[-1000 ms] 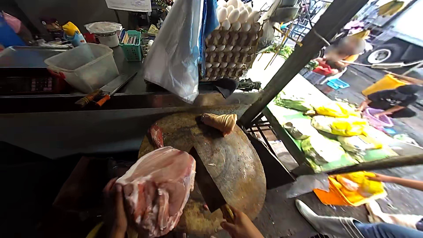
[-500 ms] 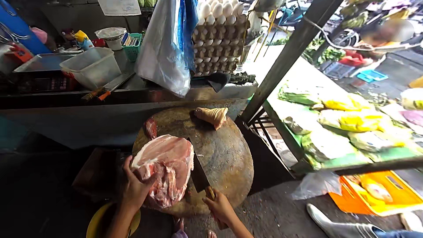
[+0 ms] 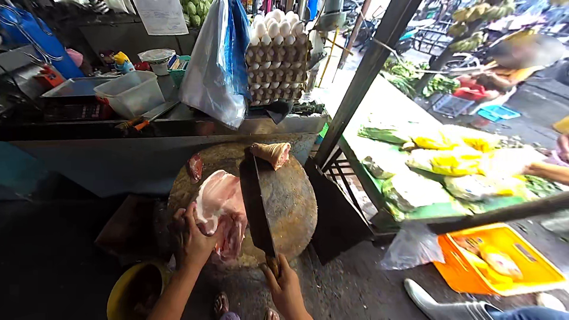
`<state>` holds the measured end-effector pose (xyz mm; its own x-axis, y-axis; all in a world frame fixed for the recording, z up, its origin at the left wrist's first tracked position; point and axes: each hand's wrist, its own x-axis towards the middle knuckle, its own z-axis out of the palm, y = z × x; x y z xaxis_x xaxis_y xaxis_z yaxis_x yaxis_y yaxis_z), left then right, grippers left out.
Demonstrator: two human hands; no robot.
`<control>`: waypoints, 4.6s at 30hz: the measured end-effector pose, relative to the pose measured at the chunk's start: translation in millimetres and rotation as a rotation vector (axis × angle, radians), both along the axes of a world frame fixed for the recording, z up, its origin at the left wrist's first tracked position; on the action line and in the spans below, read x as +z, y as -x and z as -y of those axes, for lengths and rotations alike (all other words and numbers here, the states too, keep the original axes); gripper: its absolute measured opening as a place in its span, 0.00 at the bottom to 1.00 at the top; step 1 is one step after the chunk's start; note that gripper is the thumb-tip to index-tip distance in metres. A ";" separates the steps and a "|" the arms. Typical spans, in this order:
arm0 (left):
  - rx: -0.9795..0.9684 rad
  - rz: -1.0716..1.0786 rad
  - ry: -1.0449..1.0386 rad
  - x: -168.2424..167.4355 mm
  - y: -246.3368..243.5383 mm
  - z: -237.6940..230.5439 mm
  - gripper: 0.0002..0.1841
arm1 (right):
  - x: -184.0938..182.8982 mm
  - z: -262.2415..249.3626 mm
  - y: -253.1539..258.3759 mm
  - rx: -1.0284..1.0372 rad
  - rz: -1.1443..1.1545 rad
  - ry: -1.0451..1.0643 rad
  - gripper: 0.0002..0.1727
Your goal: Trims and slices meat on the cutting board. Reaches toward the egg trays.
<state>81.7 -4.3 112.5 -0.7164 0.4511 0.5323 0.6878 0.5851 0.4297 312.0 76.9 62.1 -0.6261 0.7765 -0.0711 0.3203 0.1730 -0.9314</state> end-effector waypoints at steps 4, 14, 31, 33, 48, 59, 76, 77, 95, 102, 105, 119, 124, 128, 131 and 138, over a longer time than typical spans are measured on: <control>-0.008 0.077 -0.009 7.9 15.5 3.5 0.55 | 6.7 9.3 14.1 0.028 -0.011 0.000 0.24; 0.011 0.235 0.080 19.4 58.1 17.5 0.51 | -10.9 40.4 46.3 -0.024 0.090 0.009 0.22; -0.065 0.273 0.173 22.2 73.9 26.6 0.51 | 13.3 80.6 65.8 -0.153 0.313 -0.084 0.23; -0.073 0.297 0.164 25.1 73.4 26.6 0.51 | 35.4 78.9 61.0 -0.179 0.192 -0.135 0.24; -0.082 0.214 0.128 21.1 61.1 22.7 0.51 | 11.1 77.1 84.1 -0.191 0.442 -0.109 0.25; -0.156 0.185 0.120 23.0 50.7 16.9 0.50 | 88.3 80.2 32.5 -0.281 -0.218 -0.320 0.21; -0.248 0.232 0.259 7.0 35.8 6.8 0.51 | -4.5 60.5 84.6 -0.219 0.567 0.081 0.29; -0.266 0.282 0.296 -0.8 33.8 7.3 0.52 | -8.2 60.9 75.9 -0.218 0.584 0.101 0.29; -0.347 0.326 0.366 1.2 68.6 0.7 0.56 | -30.5 54.1 90.2 -0.418 -0.022 0.126 0.25; -0.348 0.324 0.406 -0.4 86.0 5.7 0.57 | -24.8 46.2 92.3 -0.352 -0.006 0.066 0.24; -0.359 0.308 0.349 -5.6 99.1 11.9 0.53 | -29.9 58.8 92.0 -0.332 0.050 0.024 0.24; -0.400 0.594 0.525 -6.4 187.7 36.4 0.22 | -62.4 59.2 86.6 -0.433 0.119 0.178 0.23; -0.476 0.627 0.524 62.8 153.7 -61.8 0.33 | -69.8 46.6 63.4 -0.349 0.117 0.343 0.20; -0.308 0.561 0.812 58.3 136.2 -115.7 0.45 | -64.8 30.6 59.4 -0.301 0.136 0.374 0.20; -0.296 0.556 0.777 50.4 148.1 -115.7 0.34 | -63.3 20.8 57.5 -0.291 0.160 0.361 0.20; -0.275 0.570 0.807 50.0 155.3 -111.3 0.30 | -66.4 -22.7 59.3 -0.270 0.137 0.511 0.20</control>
<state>-73.6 107.0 162.5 -0.5858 0.7107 -0.3896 0.6583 0.6976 0.2829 252.7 99.6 -4.3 -0.3702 0.7533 -0.5436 0.4136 -0.3904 -0.8225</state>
